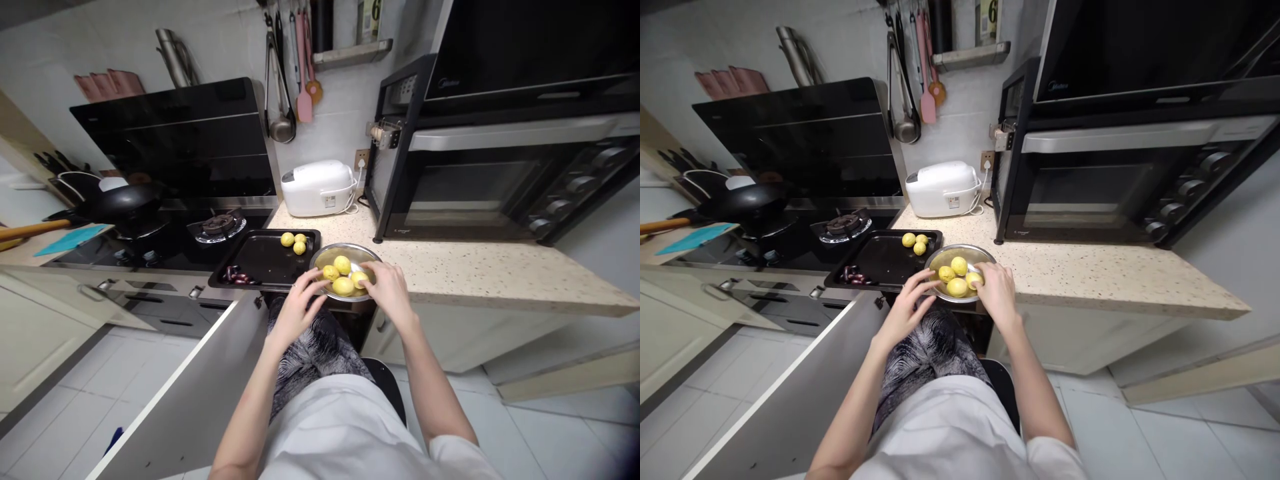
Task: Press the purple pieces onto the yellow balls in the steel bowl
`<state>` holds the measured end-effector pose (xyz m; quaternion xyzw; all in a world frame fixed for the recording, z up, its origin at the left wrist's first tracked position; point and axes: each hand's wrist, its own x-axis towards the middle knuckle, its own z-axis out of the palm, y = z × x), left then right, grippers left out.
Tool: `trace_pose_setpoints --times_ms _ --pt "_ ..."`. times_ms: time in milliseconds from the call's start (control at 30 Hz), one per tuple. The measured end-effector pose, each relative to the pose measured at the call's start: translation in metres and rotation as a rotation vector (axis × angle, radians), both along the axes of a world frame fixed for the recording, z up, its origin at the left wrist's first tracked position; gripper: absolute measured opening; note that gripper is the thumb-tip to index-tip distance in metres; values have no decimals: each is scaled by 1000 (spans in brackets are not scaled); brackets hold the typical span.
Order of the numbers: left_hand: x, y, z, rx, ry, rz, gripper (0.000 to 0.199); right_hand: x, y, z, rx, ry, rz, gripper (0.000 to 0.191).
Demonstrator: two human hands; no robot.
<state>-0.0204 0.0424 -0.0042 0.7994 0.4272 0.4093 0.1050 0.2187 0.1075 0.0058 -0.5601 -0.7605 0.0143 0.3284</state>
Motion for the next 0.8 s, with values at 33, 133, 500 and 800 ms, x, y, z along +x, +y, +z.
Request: trace_pose_setpoints --times_ms 33,133,500,800 --pt "-7 8 4 -15 -1 28 33 0 -1 0 0 1 -2 26" --pt "-31 46 15 -40 89 117 34 -1 -3 1 10 22 2 21" --pt "-61 159 19 -210 593 245 45 -5 -37 -20 144 249 115 21" --pt "-68 164 7 -194 606 325 38 -6 -48 -26 180 320 103 23"
